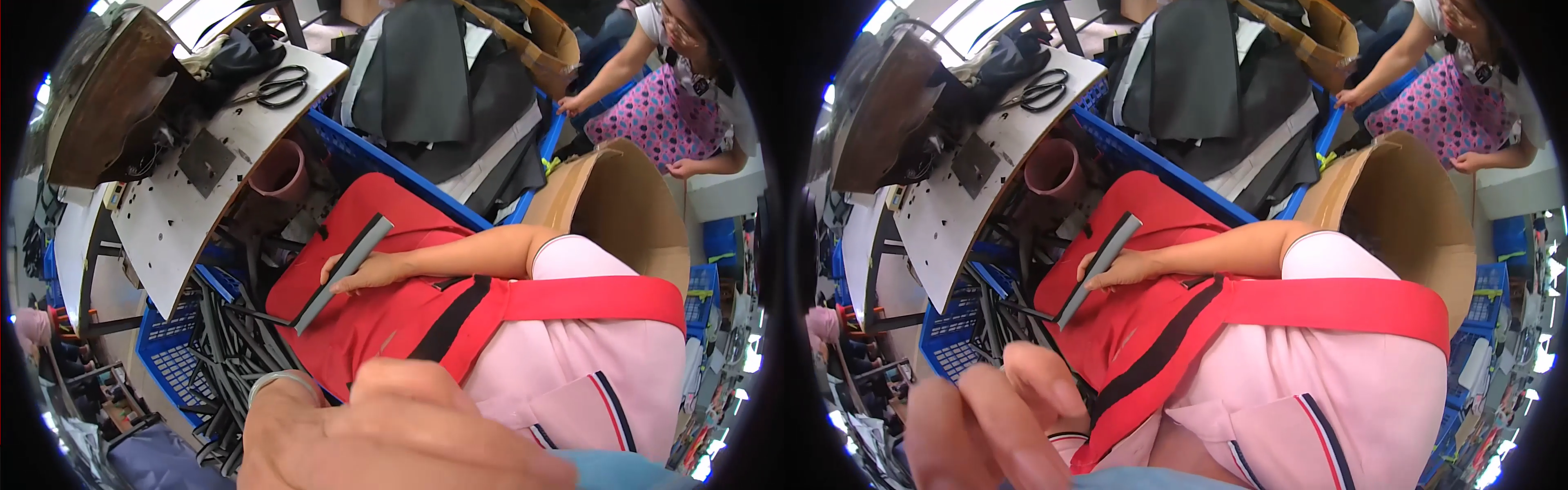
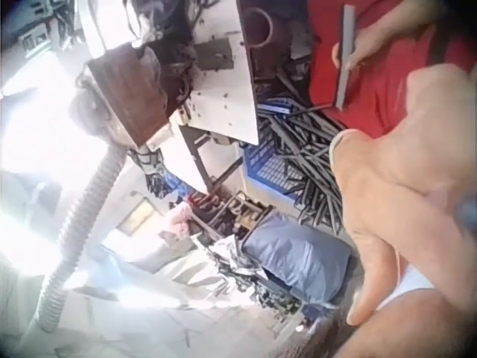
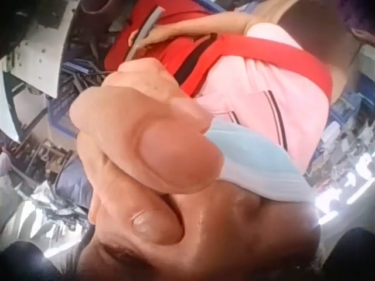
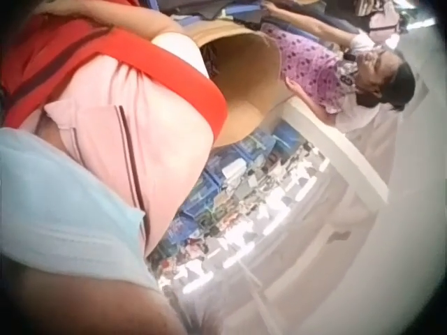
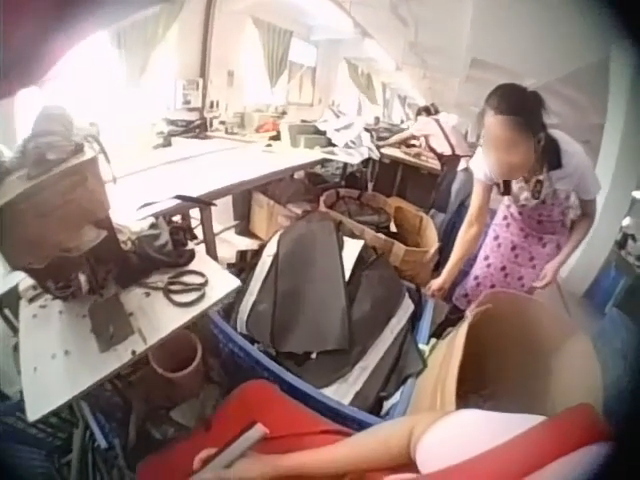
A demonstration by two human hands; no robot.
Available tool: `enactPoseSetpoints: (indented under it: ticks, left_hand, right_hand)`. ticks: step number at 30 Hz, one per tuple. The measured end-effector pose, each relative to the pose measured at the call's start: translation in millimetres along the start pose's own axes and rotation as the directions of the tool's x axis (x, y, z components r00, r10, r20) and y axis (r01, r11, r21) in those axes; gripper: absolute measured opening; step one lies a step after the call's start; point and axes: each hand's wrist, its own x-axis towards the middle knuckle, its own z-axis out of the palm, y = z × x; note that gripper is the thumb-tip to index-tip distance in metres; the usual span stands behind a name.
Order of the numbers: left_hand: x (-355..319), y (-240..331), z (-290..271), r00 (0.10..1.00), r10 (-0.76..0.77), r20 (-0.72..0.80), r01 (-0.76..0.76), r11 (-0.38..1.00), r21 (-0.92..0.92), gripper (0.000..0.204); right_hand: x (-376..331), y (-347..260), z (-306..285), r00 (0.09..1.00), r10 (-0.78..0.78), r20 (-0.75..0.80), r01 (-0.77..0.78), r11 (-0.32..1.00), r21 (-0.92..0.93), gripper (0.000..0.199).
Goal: Feeding long foam strips into an industrial machine and trimming them with scissors at a factory workstation.
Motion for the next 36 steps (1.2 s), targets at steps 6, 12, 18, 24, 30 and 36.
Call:
enactPoseSetpoints:
  ticks: [6, 12, 18, 24, 30, 36]
  left_hand:
    - [7, -7, -6, 0.978, -0.211, -0.010, 0.211, 0.977, 0.017, 0.031]
    - [0, 4, -12, 0.958, -0.287, 0.004, 0.287, 0.958, -0.012, 0.038]
    - [-36, -9, -87, 0.868, -0.363, -0.339, 0.476, 0.413, 0.776, 0.069]
    - [-173, 16, -234, 0.516, -0.512, -0.687, 0.674, -0.253, 0.694, 0.033]
    - [-166, 15, -217, 0.676, -0.584, -0.449, 0.395, -0.226, 0.890, 0.012]
    - [-128, 32, -192, 0.497, -0.583, -0.642, 0.805, 0.033, 0.593, 0.010]
  right_hand:
    - [-5, -3, -9, 0.999, 0.035, -0.019, -0.034, 0.998, 0.061, 0.027]
    - [-5, -8, -8, 1.000, 0.027, 0.005, -0.028, 0.997, 0.068, 0.027]
    - [-6, -16, -34, 0.972, -0.212, -0.102, 0.220, 0.973, 0.072, 0.025]
    - [-26, -79, -65, 0.947, -0.195, -0.254, 0.234, 0.963, 0.131, 0.028]
    - [-35, -60, -90, 0.947, 0.120, -0.299, 0.030, 0.891, 0.453, 0.031]
    - [-46, -93, -67, 0.925, 0.377, 0.057, -0.267, 0.748, -0.608, 0.023]
